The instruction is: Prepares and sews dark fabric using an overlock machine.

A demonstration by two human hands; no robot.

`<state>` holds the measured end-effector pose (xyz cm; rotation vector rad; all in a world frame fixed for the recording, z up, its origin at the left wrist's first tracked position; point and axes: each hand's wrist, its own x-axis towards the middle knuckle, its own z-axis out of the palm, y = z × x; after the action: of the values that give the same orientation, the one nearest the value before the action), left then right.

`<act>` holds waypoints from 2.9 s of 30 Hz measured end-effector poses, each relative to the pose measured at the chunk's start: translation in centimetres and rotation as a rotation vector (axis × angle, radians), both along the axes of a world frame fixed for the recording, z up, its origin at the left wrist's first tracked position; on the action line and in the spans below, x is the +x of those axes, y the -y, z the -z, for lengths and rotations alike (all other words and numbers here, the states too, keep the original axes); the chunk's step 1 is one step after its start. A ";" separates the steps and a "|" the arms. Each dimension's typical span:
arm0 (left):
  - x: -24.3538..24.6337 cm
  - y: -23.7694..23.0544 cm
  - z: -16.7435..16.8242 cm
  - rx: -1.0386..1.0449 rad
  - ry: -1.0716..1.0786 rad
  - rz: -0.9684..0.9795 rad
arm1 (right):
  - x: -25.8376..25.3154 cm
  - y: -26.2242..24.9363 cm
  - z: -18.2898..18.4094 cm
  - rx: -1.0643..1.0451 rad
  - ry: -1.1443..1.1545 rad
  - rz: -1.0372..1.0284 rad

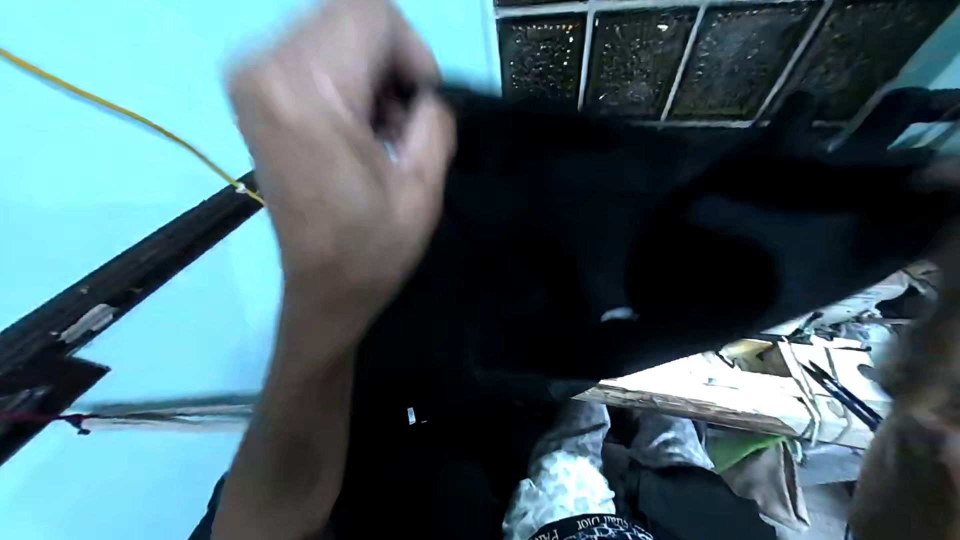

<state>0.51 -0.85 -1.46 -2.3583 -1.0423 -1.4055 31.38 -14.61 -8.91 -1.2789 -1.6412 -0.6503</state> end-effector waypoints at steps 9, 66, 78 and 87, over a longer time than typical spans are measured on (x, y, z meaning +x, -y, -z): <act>0.6 2.7 14.8 -0.451 0.013 0.486 | 3.1 1.3 12.2 -0.400 -0.259 -0.200; 7.3 1.5 29.6 -0.348 -0.107 -0.137 | -0.9 10.5 31.8 -0.904 -0.619 0.000; 10.6 9.9 24.2 -0.706 0.212 0.648 | 1.1 12.6 17.8 -0.610 -0.691 -0.529; 14.5 14.3 25.0 -1.348 0.741 1.507 | -1.8 9.7 14.6 -0.293 -0.741 -0.584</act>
<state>15.06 -15.13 -26.44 -4.1390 0.2542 -2.7386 29.56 -24.27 -23.53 -0.9787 -1.3799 0.3994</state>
